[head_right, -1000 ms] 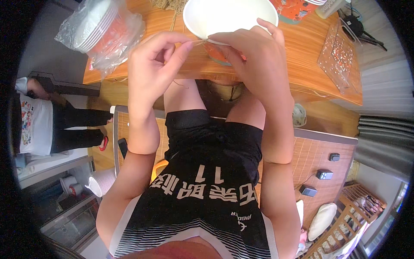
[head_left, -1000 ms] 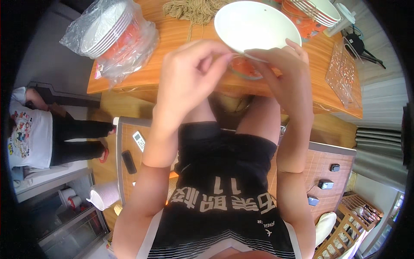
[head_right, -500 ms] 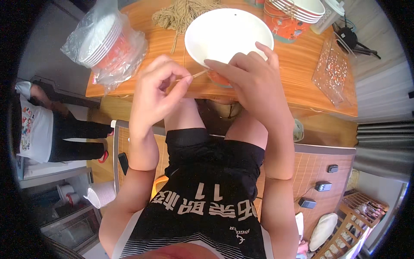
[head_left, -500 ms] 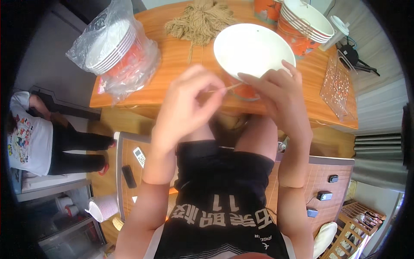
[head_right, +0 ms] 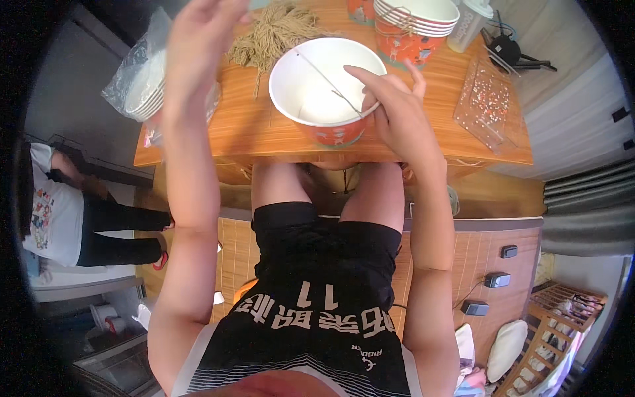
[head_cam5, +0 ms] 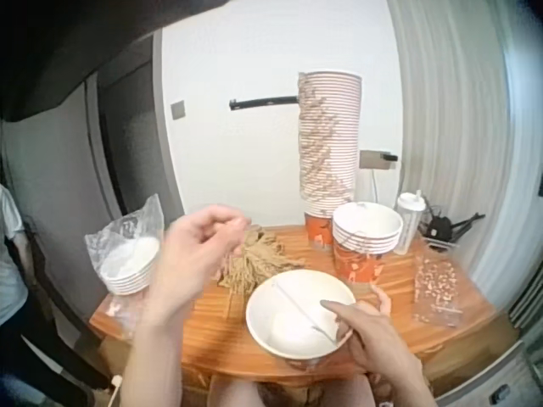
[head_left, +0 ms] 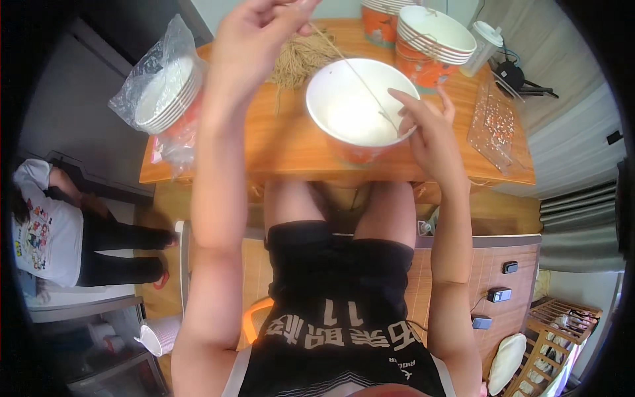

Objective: Tying handle strings to paper buckets or bowls for final packaging.

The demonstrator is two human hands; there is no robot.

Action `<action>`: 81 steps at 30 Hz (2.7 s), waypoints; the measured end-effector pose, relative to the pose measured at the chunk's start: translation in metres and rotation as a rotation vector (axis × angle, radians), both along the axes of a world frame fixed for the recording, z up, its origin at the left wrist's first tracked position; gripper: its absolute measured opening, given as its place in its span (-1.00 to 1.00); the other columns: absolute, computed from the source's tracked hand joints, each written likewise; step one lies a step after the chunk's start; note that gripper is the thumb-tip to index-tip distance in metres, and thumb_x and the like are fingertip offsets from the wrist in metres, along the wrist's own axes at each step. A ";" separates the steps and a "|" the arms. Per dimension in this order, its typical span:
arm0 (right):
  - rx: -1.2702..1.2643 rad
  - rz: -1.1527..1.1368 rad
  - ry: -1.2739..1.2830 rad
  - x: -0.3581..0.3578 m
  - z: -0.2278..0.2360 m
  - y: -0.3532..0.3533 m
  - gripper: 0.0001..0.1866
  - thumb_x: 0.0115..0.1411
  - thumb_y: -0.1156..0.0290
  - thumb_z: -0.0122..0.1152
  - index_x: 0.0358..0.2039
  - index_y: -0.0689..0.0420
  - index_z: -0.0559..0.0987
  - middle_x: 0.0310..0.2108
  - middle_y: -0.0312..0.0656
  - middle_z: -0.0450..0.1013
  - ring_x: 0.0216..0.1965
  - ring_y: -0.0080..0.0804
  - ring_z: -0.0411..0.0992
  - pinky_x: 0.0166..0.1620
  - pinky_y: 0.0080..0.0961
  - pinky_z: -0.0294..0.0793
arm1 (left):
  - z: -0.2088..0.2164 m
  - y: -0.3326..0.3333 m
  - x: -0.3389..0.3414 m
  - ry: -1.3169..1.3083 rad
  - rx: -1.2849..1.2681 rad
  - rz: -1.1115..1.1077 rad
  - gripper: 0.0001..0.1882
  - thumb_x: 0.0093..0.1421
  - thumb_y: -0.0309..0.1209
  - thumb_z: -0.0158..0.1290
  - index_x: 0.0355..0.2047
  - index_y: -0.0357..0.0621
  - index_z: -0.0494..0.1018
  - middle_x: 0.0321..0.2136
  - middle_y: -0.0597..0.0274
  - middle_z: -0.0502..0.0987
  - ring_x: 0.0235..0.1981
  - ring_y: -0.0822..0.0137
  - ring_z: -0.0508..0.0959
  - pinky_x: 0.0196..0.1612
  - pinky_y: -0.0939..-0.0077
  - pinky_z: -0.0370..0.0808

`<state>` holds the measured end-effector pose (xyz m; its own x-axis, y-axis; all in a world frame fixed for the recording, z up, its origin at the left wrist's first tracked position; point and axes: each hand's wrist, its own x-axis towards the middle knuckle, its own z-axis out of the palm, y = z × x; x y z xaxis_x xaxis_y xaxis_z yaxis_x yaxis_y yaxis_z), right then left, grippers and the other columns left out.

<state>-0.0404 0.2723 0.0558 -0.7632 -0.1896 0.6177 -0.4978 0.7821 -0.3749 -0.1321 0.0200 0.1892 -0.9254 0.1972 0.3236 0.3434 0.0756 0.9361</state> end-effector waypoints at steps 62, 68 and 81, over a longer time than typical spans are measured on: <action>-0.074 0.024 0.031 0.044 -0.019 -0.117 -0.79 -0.04 0.50 0.39 -0.32 0.10 0.65 -0.34 -0.31 0.56 -0.26 -0.32 0.51 -0.23 -0.34 0.44 | -0.148 -0.057 0.116 0.664 -0.291 0.077 -0.37 0.00 -0.33 0.37 0.11 -0.15 0.50 -0.07 0.08 0.59 -0.03 0.12 0.59 0.15 0.13 0.44; -0.019 0.071 0.032 0.054 -0.007 -0.096 -0.73 -0.11 0.42 0.33 -0.31 0.07 0.63 -0.27 -0.31 0.57 -0.16 -0.32 0.53 -0.12 -0.31 0.44 | -0.143 -0.027 0.098 0.536 -0.451 -0.198 -0.34 -0.09 -0.32 0.45 0.07 -0.11 0.53 -0.09 0.17 0.65 -0.07 0.17 0.66 0.27 0.00 0.38; -0.248 0.061 0.060 0.033 0.014 -0.085 -0.75 0.11 0.52 0.39 -0.16 0.11 0.69 -0.29 -0.22 0.61 -0.23 -0.25 0.56 -0.18 -0.39 0.56 | -0.123 -0.028 0.085 0.699 -0.358 0.102 -0.85 -0.01 -0.57 0.33 -0.38 -0.14 0.63 -0.58 0.26 0.52 -0.59 0.29 0.42 -0.33 0.44 0.37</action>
